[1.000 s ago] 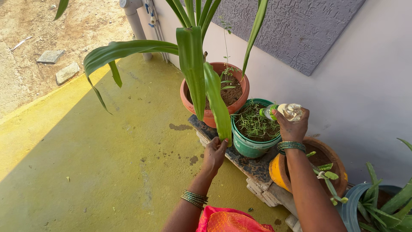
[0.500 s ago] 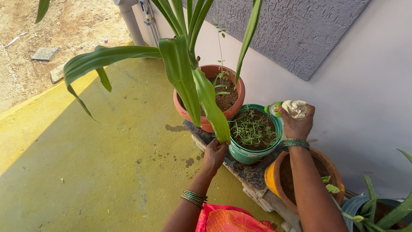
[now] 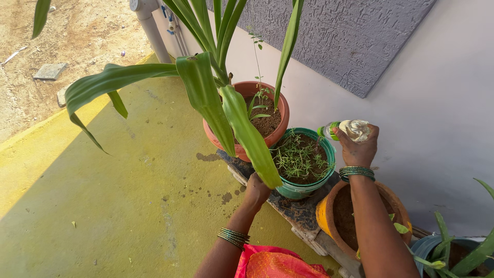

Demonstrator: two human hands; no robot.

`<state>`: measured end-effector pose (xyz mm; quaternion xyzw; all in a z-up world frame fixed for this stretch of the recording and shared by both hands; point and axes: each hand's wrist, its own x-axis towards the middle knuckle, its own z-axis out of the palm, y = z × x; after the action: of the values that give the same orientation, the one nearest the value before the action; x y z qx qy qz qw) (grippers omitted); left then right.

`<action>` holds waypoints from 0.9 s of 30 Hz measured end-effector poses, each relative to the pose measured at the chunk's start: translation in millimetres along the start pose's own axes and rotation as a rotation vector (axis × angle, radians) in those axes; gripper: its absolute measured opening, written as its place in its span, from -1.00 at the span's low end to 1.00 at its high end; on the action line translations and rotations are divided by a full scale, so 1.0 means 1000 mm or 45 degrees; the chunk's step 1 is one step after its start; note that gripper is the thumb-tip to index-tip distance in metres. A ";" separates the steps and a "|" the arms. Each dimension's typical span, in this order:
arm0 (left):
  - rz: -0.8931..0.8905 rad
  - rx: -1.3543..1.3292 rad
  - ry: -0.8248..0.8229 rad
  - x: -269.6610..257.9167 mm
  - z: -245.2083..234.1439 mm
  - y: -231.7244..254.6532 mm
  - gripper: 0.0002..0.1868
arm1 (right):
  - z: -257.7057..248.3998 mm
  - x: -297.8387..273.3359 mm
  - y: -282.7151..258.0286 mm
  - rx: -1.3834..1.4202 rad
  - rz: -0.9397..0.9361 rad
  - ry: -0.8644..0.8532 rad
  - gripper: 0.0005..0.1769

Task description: The person pours water from a bottle into several potted plants and then replaces the cap on the bottle.

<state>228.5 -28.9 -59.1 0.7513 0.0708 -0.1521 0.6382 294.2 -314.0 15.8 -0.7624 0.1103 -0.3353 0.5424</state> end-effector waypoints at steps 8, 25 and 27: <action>0.248 -0.639 -0.224 0.028 -0.010 -0.047 -0.63 | 0.027 -0.009 -0.018 0.165 0.030 -0.107 -0.22; -0.031 -0.257 -0.390 0.021 -0.013 -0.006 -0.22 | 0.045 -0.005 -0.042 0.133 -0.049 -0.173 -0.28; 0.039 -0.199 -0.334 0.019 -0.008 0.004 -0.09 | 0.036 -0.005 -0.047 -0.004 -0.057 -0.130 -0.28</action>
<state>248.7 -23.4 -59.8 0.6742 -0.0130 -0.2334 0.7006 304.2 -266.4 49.6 -0.7816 0.0659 -0.3080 0.5384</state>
